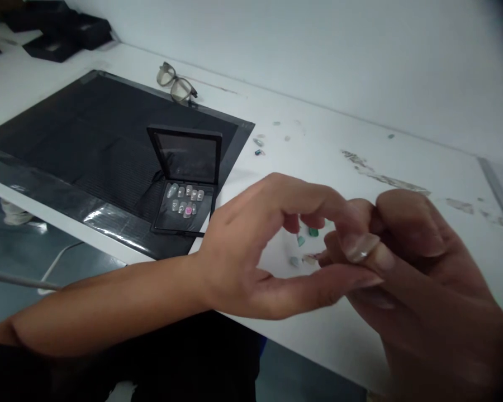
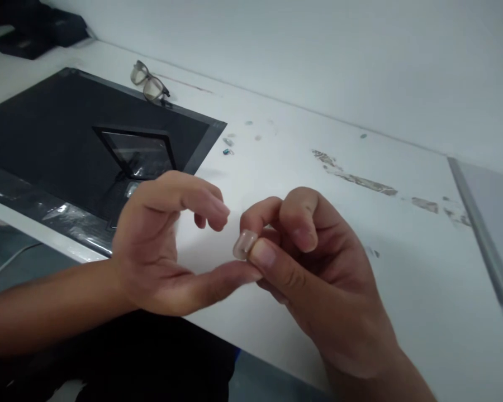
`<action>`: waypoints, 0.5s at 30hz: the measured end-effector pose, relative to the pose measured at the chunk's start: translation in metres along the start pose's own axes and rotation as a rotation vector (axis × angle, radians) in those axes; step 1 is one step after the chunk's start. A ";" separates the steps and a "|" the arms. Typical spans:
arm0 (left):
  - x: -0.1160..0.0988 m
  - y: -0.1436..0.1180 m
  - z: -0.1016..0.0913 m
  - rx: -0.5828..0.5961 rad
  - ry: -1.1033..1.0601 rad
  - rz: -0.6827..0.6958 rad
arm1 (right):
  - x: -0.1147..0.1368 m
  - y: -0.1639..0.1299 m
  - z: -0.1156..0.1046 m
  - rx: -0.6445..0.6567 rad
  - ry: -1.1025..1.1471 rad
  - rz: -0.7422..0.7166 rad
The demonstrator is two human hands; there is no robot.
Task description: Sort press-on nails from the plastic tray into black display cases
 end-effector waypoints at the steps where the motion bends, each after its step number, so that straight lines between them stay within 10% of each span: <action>1: -0.001 0.001 -0.001 -0.013 -0.018 0.023 | 0.000 0.000 -0.001 0.000 0.010 0.008; 15: 0.005 -0.001 -0.011 0.204 0.004 0.248 | 0.005 -0.007 0.006 0.154 0.000 -0.059</action>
Point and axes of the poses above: each hand's wrist, its own y-axis towards the middle knuckle, its own z-axis out of the palm, x = y × z, the point moved 2 cm from there along y, towards the middle knuckle, and after that the axes turned 10 degrees about -y, right-handed, at the moved point
